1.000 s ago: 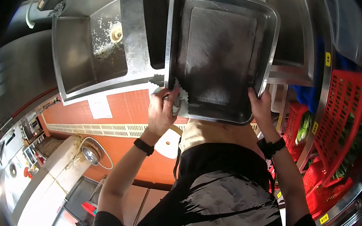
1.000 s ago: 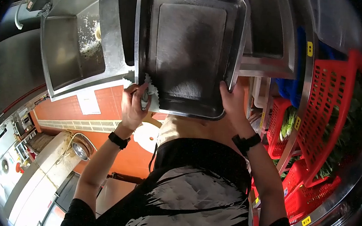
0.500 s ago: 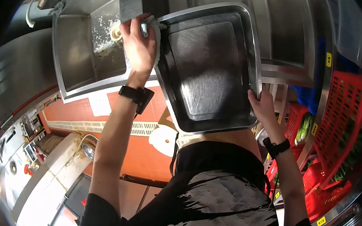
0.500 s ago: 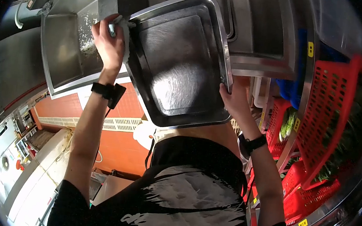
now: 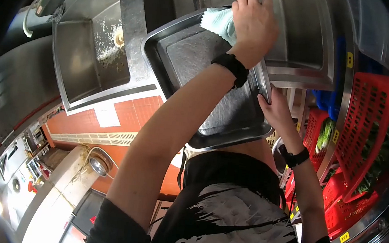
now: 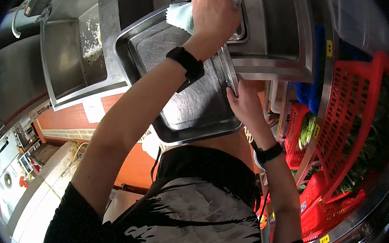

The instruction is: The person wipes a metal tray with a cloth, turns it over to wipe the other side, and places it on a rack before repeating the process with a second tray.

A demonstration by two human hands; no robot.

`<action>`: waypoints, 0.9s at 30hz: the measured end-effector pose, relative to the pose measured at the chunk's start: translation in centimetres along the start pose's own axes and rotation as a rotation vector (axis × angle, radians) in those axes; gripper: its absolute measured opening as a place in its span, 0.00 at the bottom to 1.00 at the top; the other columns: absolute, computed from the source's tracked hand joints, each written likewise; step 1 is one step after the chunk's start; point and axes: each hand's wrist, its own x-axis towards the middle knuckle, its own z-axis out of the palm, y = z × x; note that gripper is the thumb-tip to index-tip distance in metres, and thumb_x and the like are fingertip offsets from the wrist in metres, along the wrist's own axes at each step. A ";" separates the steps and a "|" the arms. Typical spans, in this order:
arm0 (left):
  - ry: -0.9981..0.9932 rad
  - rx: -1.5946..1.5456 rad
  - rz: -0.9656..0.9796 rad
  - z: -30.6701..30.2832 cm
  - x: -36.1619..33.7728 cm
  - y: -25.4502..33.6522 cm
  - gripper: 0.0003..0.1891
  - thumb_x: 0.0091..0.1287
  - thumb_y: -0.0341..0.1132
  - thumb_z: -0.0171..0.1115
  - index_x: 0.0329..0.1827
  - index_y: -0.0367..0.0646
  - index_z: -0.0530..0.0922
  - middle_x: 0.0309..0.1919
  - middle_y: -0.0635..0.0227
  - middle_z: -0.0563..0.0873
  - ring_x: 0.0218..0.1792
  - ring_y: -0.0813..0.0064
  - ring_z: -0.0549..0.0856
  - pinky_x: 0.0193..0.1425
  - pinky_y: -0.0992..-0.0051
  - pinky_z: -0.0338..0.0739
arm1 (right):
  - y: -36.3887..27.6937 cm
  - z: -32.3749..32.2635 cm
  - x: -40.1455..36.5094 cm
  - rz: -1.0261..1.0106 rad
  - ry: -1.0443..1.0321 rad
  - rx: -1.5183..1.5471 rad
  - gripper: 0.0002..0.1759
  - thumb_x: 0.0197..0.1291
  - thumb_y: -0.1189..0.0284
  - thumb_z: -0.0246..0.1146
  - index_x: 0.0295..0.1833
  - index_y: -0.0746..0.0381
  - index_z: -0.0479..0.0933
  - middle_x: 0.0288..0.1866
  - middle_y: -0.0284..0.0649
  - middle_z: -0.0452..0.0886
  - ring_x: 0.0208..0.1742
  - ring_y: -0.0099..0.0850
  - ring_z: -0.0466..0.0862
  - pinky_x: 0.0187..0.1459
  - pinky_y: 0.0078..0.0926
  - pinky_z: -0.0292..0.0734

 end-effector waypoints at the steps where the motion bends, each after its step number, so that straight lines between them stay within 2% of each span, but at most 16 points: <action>1: -0.016 -0.043 0.044 0.1 0.0 0.4 0.15 0.53 0.36 0.61 0.41 0.38 0.74 0.41 0.56 0.72 0.46 0.56 0.72 0.49 0.62 0.70 | -0.2 0.1 -0.3 0.004 0.003 0.002 0.22 0.59 0.71 0.58 0.55 0.70 0.63 0.36 0.59 0.75 0.39 0.53 0.77 0.36 0.45 0.73; 2: 0.029 -0.055 0.129 0.8 0.1 -0.6 0.11 0.55 0.33 0.55 0.41 0.42 0.73 0.41 0.54 0.71 0.44 0.54 0.72 0.49 0.61 0.68 | -0.6 0.3 -0.7 0.056 0.055 -0.056 0.22 0.59 0.70 0.58 0.55 0.70 0.63 0.36 0.60 0.75 0.39 0.53 0.77 0.36 0.45 0.73; 4: 0.062 0.079 0.210 0.3 -0.4 -3.7 0.15 0.50 0.30 0.64 0.43 0.47 0.79 0.40 0.56 0.76 0.43 0.54 0.76 0.46 0.60 0.74 | -1.6 0.3 -0.9 0.169 0.116 -0.078 0.20 0.61 0.68 0.58 0.53 0.69 0.64 0.34 0.59 0.74 0.36 0.53 0.78 0.32 0.45 0.73; 5: 0.183 0.014 0.274 -0.1 -0.7 -6.0 0.15 0.51 0.31 0.64 0.43 0.47 0.78 0.37 0.57 0.77 0.40 0.55 0.77 0.43 0.61 0.75 | -1.6 0.3 -0.8 0.177 0.129 -0.069 0.20 0.61 0.68 0.58 0.53 0.69 0.64 0.34 0.59 0.74 0.36 0.53 0.78 0.32 0.45 0.73; 7: 0.132 0.096 0.176 -2.7 -1.9 -9.7 0.13 0.56 0.32 0.63 0.45 0.48 0.78 0.37 0.55 0.77 0.38 0.55 0.79 0.40 0.64 0.76 | -1.6 0.1 -0.8 0.305 0.014 0.109 0.17 0.61 0.69 0.57 0.51 0.67 0.64 0.31 0.55 0.75 0.32 0.52 0.78 0.30 0.44 0.73; 9: -0.021 0.099 -0.012 -5.6 -4.0 -12.1 0.14 0.60 0.33 0.61 0.50 0.49 0.76 0.41 0.57 0.78 0.40 0.53 0.80 0.42 0.63 0.77 | -1.7 0.2 -1.0 0.297 0.038 0.138 0.16 0.61 0.69 0.57 0.49 0.67 0.64 0.30 0.55 0.76 0.31 0.52 0.78 0.29 0.45 0.72; 10: 0.004 0.087 0.004 -6.8 -5.3 -13.4 0.14 0.62 0.34 0.60 0.51 0.51 0.76 0.43 0.57 0.78 0.42 0.53 0.81 0.43 0.63 0.77 | -1.7 0.2 -1.1 0.274 0.047 0.164 0.14 0.61 0.70 0.57 0.48 0.66 0.64 0.30 0.54 0.76 0.30 0.52 0.79 0.29 0.45 0.72; 12: -0.049 0.153 -0.298 -8.8 -7.7 -14.9 0.15 0.65 0.37 0.57 0.54 0.53 0.75 0.47 0.57 0.79 0.45 0.56 0.81 0.44 0.65 0.78 | -1.4 0.0 -1.1 0.274 0.038 0.187 0.14 0.61 0.71 0.57 0.48 0.66 0.64 0.31 0.54 0.76 0.31 0.52 0.79 0.29 0.45 0.72; 14: 0.035 0.120 -0.394 -10.1 -9.9 -16.8 0.17 0.65 0.38 0.57 0.57 0.49 0.73 0.47 0.53 0.79 0.47 0.56 0.80 0.50 0.65 0.75 | -1.1 0.2 -0.9 0.266 0.019 0.211 0.14 0.61 0.71 0.56 0.48 0.66 0.64 0.31 0.55 0.77 0.32 0.52 0.79 0.29 0.45 0.72; 16: 0.267 -0.059 -0.395 -9.5 -11.8 -18.7 0.16 0.63 0.36 0.60 0.52 0.41 0.73 0.43 0.55 0.78 0.44 0.61 0.78 0.52 0.66 0.71 | -0.9 0.1 -0.9 0.187 -0.024 0.214 0.20 0.61 0.70 0.58 0.55 0.67 0.63 0.31 0.57 0.78 0.36 0.55 0.78 0.35 0.46 0.71; 18: 0.409 -0.101 -0.392 -9.2 -12.6 -19.7 0.15 0.61 0.34 0.63 0.47 0.38 0.73 0.40 0.58 0.78 0.42 0.65 0.76 0.52 0.66 0.69 | -1.2 -0.5 -0.9 0.214 -0.078 0.208 0.18 0.61 0.71 0.57 0.53 0.66 0.63 0.33 0.57 0.78 0.36 0.54 0.79 0.33 0.46 0.72; 21: 0.315 0.048 -0.551 -9.0 -13.0 -19.5 0.14 0.63 0.41 0.62 0.42 0.39 0.77 0.41 0.52 0.78 0.43 0.57 0.76 0.50 0.63 0.69 | -1.6 -1.1 -0.6 0.258 -0.164 0.190 0.16 0.62 0.70 0.56 0.51 0.65 0.64 0.35 0.56 0.78 0.36 0.53 0.79 0.32 0.45 0.73; 22: 0.375 0.011 -0.535 -8.7 -12.9 -18.9 0.12 0.63 0.41 0.62 0.37 0.40 0.77 0.37 0.52 0.77 0.40 0.55 0.75 0.47 0.61 0.69 | -1.7 -1.2 -0.6 0.281 -0.193 0.168 0.17 0.63 0.68 0.56 0.52 0.65 0.63 0.35 0.56 0.78 0.36 0.53 0.79 0.32 0.44 0.73; 23: 0.383 -0.014 -0.547 -8.8 -12.9 -18.3 0.13 0.64 0.42 0.61 0.36 0.39 0.78 0.38 0.54 0.76 0.40 0.56 0.76 0.48 0.61 0.69 | -1.7 -1.2 -0.7 0.275 -0.202 0.163 0.17 0.63 0.68 0.56 0.52 0.65 0.63 0.35 0.56 0.78 0.36 0.53 0.79 0.32 0.44 0.73; 25: 0.405 -0.017 -0.428 -8.5 -13.2 -17.9 0.13 0.65 0.42 0.60 0.37 0.39 0.78 0.40 0.55 0.75 0.42 0.58 0.77 0.49 0.62 0.70 | -1.7 -1.0 -1.2 0.143 -0.051 0.189 0.18 0.64 0.65 0.56 0.53 0.64 0.65 0.33 0.55 0.79 0.34 0.52 0.80 0.32 0.41 0.74; 27: 0.324 -0.015 -0.293 -8.7 -13.8 -17.9 0.13 0.66 0.40 0.58 0.47 0.40 0.77 0.47 0.54 0.73 0.49 0.58 0.76 0.55 0.63 0.70 | -1.3 -0.7 -1.7 0.116 0.008 0.203 0.18 0.65 0.64 0.55 0.53 0.64 0.66 0.33 0.54 0.79 0.33 0.51 0.80 0.32 0.40 0.74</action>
